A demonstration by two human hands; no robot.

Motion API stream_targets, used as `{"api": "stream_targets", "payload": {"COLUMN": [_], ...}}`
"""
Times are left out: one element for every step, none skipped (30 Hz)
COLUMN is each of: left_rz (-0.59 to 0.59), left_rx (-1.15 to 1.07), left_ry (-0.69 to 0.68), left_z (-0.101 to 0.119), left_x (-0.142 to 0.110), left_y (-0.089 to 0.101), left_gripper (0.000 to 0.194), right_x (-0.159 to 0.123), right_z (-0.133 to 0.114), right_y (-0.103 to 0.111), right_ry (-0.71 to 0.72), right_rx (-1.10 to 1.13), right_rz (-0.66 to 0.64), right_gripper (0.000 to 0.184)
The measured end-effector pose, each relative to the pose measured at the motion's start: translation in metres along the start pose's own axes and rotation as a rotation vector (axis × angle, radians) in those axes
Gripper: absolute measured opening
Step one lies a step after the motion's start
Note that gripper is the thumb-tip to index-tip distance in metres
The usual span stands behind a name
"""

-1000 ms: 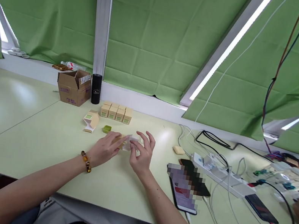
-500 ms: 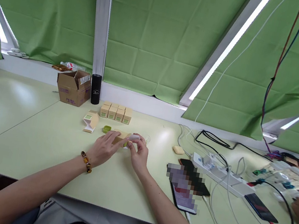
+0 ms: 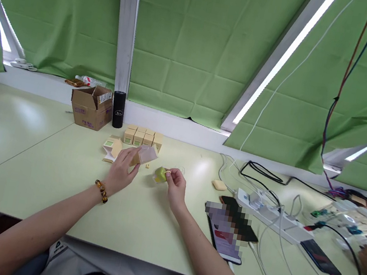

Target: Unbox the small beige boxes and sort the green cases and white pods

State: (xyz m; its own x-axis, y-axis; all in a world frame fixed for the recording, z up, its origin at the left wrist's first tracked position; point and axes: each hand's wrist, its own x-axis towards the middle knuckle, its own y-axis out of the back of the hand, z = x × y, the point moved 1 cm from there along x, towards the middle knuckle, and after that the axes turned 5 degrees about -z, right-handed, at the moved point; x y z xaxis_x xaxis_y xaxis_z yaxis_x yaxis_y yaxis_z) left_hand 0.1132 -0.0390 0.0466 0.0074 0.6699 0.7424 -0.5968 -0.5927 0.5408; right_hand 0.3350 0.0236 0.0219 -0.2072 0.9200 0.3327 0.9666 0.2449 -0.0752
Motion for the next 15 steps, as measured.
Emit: {"api": "stream_targets", "payload": {"left_rz": [0.006,0.006,0.000,-0.008,-0.016,-0.020,-0.022,-0.021,-0.019,-0.021,-0.029,-0.041,-0.054,-0.064,-0.072], "left_rx": [-0.071,-0.149,-0.231,-0.316,-0.405,-0.499,-0.596,-0.691,-0.781,-0.862,-0.931,-0.986,-1.032,-1.073,-1.114], "left_ry": [0.029,0.063,0.098,0.135,0.171,0.201,0.230,0.258,0.289,0.326,0.368,0.408,0.441,0.463,0.476], "left_z": [0.000,-0.001,-0.001,-0.001,-0.001,-0.001,-0.001,-0.001,-0.002,-0.002,-0.002,-0.003,-0.003,-0.004,-0.004], "left_x": [0.000,-0.001,-0.001,-0.002,-0.002,-0.003,-0.003,-0.003,-0.002,-0.002,-0.002,-0.002,-0.002,-0.002,-0.002], "left_y": [-0.001,-0.002,-0.004,-0.005,-0.007,-0.009,-0.010,-0.011,-0.012,-0.013,-0.013,-0.014,-0.015,-0.016,-0.016], "left_gripper": [0.059,0.058,0.057,0.056,0.056,0.056,0.057,0.058,0.060,0.062,0.065,0.068,0.070,0.070,0.069], "right_x": [-0.001,-0.003,-0.005,-0.007,-0.009,-0.011,-0.013,-0.015,-0.016,-0.018,-0.018,-0.019,-0.020,-0.020,-0.020], "right_z": [-0.001,-0.001,-0.001,-0.001,0.000,0.001,0.002,0.002,0.003,0.004,0.004,0.005,0.005,0.004,0.003], "right_y": [-0.001,-0.003,-0.004,-0.007,-0.009,-0.011,-0.012,-0.014,-0.015,-0.015,-0.016,-0.016,-0.016,-0.016,-0.016], "right_ry": [0.024,0.044,0.063,0.078,0.093,0.104,0.112,0.119,0.125,0.130,0.130,0.125,0.117,0.106,0.098], "right_rx": [-0.050,-0.103,-0.162,-0.225,-0.287,-0.344,-0.392,-0.432,-0.465,-0.491,-0.510,-0.524,-0.533,-0.539,-0.542], "right_rz": [-0.031,-0.071,-0.115,-0.163,-0.209,-0.248,-0.280,-0.305,-0.322,-0.334,-0.342,-0.347,-0.352,-0.357,-0.359], "right_gripper": [0.037,0.035,0.032,0.029,0.026,0.023,0.021,0.018,0.016,0.014,0.013,0.013,0.013,0.013,0.014]}}
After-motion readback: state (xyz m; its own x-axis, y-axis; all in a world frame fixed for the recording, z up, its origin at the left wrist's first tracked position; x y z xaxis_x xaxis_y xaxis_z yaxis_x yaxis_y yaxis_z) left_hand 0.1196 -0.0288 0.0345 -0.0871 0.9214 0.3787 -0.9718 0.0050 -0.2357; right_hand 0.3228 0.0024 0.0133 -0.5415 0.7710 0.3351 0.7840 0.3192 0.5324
